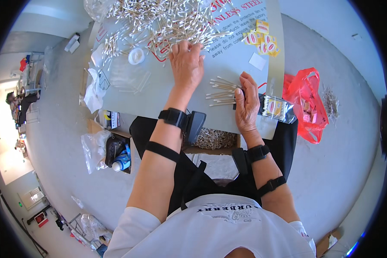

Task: Manually organizing cotton swabs into small plastic bundles and inserting them into a secondary plastic wrap.

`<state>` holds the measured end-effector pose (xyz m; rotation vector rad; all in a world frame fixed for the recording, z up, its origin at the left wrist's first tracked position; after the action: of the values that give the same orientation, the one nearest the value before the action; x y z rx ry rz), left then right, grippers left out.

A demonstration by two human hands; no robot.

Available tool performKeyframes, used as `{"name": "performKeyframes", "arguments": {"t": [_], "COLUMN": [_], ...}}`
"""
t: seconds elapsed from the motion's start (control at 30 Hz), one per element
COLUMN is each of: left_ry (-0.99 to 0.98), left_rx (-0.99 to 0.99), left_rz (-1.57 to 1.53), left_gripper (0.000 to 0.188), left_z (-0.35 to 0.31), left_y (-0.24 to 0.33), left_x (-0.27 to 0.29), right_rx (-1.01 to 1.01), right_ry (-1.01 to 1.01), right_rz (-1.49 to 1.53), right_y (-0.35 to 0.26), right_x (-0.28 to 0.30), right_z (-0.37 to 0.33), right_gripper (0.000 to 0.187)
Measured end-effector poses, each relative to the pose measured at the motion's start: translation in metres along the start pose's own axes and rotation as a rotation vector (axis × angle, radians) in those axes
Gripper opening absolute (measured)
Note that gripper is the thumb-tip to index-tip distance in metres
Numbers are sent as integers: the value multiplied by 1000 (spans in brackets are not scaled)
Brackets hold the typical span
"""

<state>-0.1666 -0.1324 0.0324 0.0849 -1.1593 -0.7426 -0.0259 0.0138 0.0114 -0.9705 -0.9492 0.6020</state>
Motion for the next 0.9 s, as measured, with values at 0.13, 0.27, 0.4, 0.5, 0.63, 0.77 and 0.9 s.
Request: {"name": "performKeyframes", "arguments": {"t": [0.13, 0.27, 0.4, 0.5, 0.63, 0.77, 0.9], "left_ry": [-48, -31, -86, -150, -173, -186, -276], "left_rx": [-35, -39, -24, -112, -153, -200, -201], "left_rz": [24, 41, 74, 54, -59, -173, -172], "left_gripper": [20, 15, 15, 16, 15, 13, 15], "left_z": [9, 4, 0, -10, -21, -22, -38], "left_y": [-7, -8, -4, 5, 24, 39, 54], "left_x": [-6, -9, -6, -5, -12, -18, -21], "right_rx": [1, 0, 17, 16, 15, 9, -15], "right_ry": [2, -16, -17, -1, -8, 29, 87], "right_rz": [-3, -32, -57, -19, -36, 32, 124], "right_y": [-1, -5, -5, -1, 0, 3, 4], "right_x": [0, 1, 3, 4, 2, 1, -1], "right_z": [0, 0, 1, 0, -1, -1, -2], "right_gripper": [35, 34, 32, 30, 30, 30, 30]}}
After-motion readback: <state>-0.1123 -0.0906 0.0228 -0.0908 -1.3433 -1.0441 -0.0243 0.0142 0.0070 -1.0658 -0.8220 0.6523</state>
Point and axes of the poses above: each hand's wrist, its own z-axis towards the middle knuckle, its own x-axis out of the back of the hand, y = z × x, the point moved 2 cm from there along z, towards the middle knuckle, and after that the axes turned 7 degrees about -z, right-handed, at the moved point
